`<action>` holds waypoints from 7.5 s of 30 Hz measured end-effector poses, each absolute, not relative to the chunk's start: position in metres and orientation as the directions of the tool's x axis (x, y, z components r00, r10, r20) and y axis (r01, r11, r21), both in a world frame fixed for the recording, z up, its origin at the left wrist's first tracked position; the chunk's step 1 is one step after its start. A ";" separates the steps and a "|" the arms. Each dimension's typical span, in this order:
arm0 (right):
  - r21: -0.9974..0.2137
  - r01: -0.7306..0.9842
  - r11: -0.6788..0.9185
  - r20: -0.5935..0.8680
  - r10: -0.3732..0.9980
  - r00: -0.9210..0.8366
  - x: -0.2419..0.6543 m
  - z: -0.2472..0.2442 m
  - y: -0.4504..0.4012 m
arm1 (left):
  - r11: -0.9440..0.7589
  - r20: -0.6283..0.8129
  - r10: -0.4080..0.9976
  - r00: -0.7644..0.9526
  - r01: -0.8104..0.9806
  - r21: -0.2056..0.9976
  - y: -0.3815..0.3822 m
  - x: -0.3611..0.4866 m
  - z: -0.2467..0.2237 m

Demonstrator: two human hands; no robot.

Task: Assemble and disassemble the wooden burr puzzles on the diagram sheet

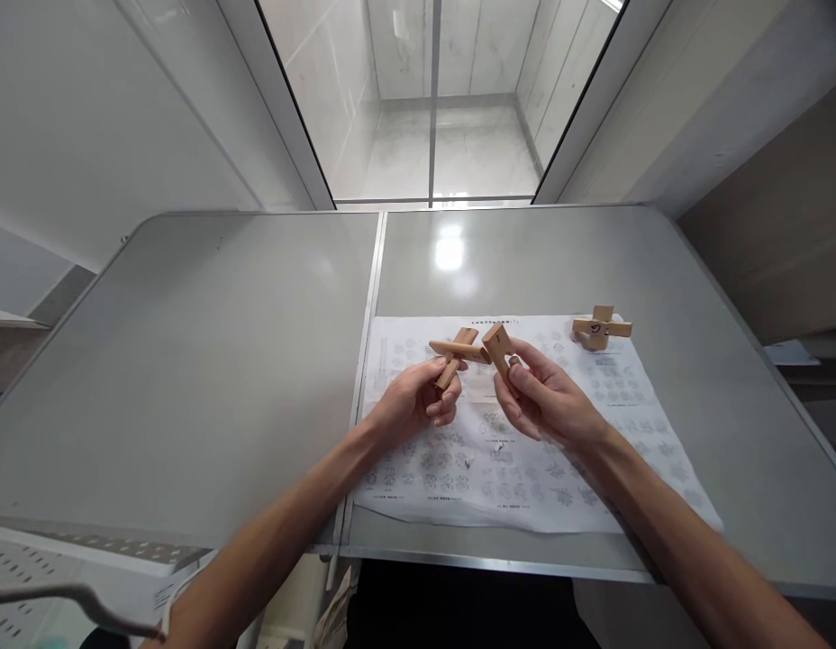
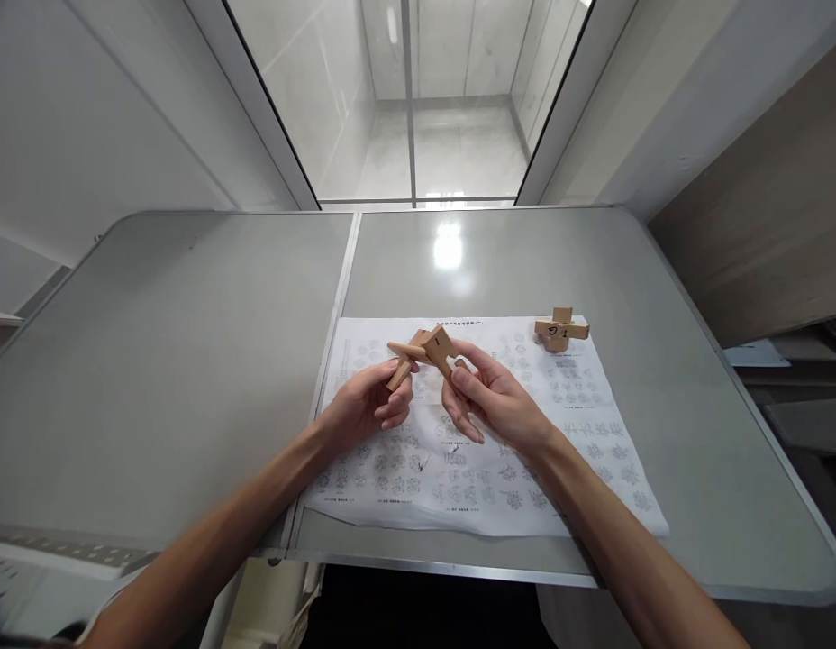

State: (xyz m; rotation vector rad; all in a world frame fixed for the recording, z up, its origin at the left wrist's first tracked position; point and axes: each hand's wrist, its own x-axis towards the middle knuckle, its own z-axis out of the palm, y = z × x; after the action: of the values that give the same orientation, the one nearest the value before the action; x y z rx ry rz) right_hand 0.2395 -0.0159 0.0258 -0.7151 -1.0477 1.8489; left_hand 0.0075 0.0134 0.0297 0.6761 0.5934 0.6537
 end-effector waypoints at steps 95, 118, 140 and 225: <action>-0.959 -0.183 -0.216 -0.055 0.777 -0.627 0.248 0.030 -0.012 | 0.688 -0.255 0.300 0.919 -0.024 0.726 0.010 -0.008 0.037; -0.815 -0.544 -0.201 -0.196 0.978 -0.069 0.248 0.022 0.004 | 0.659 -0.348 0.561 0.751 -0.150 0.737 0.017 -0.005 0.039; -0.690 -0.703 -0.171 -0.252 0.968 0.011 0.262 0.016 0.018 | 0.650 -0.408 0.645 0.646 -0.183 0.738 0.019 -0.005 0.045; -0.929 0.365 0.055 -0.033 0.972 -0.232 0.220 0.017 -0.013 | 0.681 -0.346 0.694 0.632 -0.417 0.602 0.017 -0.008 0.033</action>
State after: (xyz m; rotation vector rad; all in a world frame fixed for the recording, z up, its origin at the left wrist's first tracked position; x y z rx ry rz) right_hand 0.2200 -0.0135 0.0170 -1.3541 -1.6759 1.1718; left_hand -0.0078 0.0168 0.0332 0.5032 0.6001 0.6670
